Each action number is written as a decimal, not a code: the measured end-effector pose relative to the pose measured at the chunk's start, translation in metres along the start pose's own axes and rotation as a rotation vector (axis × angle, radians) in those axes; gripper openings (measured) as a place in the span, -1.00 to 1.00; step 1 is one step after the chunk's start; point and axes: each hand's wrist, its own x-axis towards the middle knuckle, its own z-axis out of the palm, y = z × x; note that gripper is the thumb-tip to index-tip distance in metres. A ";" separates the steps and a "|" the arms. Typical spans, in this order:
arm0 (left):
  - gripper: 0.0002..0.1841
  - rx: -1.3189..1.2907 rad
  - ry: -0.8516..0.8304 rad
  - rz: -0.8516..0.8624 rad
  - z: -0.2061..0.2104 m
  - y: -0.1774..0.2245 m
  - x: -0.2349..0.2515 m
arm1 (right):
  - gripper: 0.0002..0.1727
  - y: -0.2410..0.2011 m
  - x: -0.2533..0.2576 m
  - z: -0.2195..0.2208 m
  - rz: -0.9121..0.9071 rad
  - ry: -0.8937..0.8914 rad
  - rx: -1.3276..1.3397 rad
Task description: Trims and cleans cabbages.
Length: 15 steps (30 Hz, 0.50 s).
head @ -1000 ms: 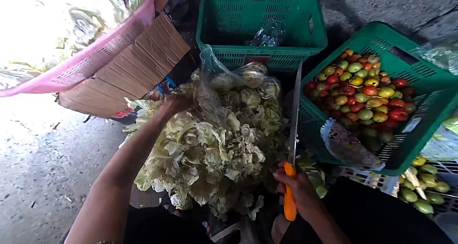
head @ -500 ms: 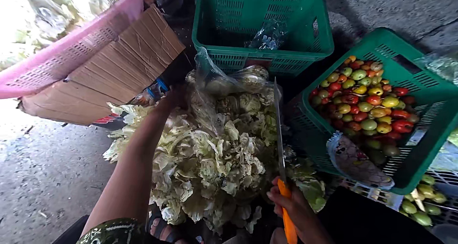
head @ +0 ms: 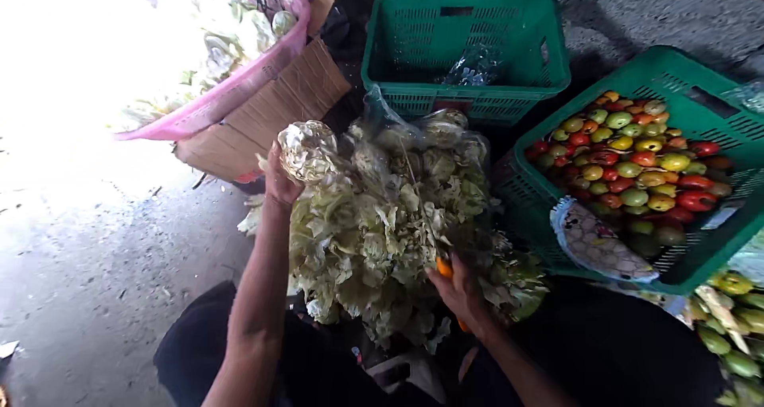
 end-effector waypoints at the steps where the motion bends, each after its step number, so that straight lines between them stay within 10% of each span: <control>1: -0.57 -0.028 0.038 -0.013 0.006 -0.007 -0.024 | -0.32 -0.003 0.000 0.006 -0.039 -0.006 -0.019; 4: -0.73 0.028 0.260 -0.167 0.030 -0.023 -0.096 | -0.42 -0.011 -0.001 0.030 -0.066 -0.053 -0.112; 8: -0.26 0.401 0.368 -0.333 0.033 -0.065 -0.155 | -0.44 -0.016 -0.007 0.073 -0.093 -0.128 -0.309; 15: -0.20 0.797 0.467 -0.335 0.012 -0.136 -0.168 | -0.44 0.014 -0.001 0.127 -0.052 -0.211 -0.358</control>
